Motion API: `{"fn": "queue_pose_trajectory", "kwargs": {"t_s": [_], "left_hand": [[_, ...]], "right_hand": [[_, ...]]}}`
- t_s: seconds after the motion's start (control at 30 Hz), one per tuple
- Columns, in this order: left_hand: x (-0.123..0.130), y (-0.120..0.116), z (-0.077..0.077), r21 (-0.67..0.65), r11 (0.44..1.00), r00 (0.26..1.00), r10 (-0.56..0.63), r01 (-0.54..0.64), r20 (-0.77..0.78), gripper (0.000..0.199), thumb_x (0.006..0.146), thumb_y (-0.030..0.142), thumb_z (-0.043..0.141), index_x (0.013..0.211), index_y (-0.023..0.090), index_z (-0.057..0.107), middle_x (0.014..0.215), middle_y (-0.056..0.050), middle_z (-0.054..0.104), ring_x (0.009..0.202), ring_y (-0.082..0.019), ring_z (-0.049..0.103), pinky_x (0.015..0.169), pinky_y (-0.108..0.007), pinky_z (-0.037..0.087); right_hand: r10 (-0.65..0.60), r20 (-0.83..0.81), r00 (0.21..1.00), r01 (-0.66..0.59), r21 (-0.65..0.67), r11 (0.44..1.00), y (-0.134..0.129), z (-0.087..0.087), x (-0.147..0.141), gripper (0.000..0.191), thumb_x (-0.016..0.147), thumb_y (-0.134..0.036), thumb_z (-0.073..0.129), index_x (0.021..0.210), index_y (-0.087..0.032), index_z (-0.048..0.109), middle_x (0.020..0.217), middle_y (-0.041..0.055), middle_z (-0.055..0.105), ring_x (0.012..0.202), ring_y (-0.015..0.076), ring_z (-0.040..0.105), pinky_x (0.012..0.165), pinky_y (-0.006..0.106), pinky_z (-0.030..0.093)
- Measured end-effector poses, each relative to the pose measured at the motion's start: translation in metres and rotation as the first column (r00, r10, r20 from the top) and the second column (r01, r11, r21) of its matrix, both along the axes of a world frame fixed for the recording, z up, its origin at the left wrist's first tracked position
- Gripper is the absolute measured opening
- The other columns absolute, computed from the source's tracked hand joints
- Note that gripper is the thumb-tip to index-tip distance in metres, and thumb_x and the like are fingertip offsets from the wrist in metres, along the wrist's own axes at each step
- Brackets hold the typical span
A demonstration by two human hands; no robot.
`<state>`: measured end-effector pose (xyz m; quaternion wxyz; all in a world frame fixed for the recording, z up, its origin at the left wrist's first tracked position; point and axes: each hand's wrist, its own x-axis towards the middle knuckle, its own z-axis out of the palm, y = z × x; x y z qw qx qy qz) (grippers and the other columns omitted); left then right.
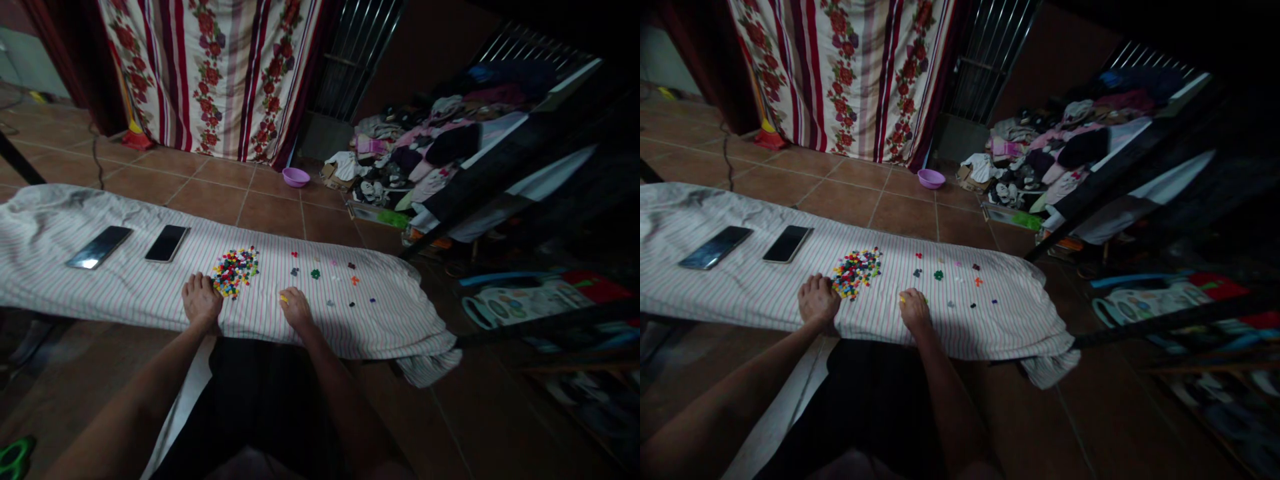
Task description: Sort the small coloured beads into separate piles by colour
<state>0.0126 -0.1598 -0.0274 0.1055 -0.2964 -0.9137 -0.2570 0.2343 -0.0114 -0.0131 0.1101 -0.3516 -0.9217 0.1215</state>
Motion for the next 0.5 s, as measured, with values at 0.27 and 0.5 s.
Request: {"fn": "queue_pose_trajectory", "kwargs": {"t_s": [0.27,0.5], "left_hand": [[0.002,0.0,0.003,-0.016,1.0,1.0,0.008,-0.009,-0.016,0.038,0.085,0.022,0.043,0.113,0.01,0.065,0.138,-0.019,0.059,0.137,-0.034,0.046,0.114,-0.05,0.032],[0.004,0.0,0.006,0.017,1.0,1.0,-0.008,0.008,0.01,0.039,0.084,0.02,0.043,0.114,0.01,0.065,0.139,-0.02,0.058,0.137,-0.034,0.046,0.114,-0.052,0.032]], "right_hand": [[-0.032,-0.127,0.991,0.038,0.047,0.998,0.005,-0.019,-0.003,0.024,0.088,-0.018,0.056,0.108,-0.019,0.07,0.104,0.009,0.068,0.101,0.0224,0.059,0.094,0.035,0.047],[-0.074,-0.095,0.993,0.077,0.026,0.997,-0.006,0.005,-0.011,0.023,0.093,-0.028,0.057,0.109,-0.018,0.071,0.111,0.0112,0.067,0.106,0.025,0.055,0.097,0.037,0.045]]}}
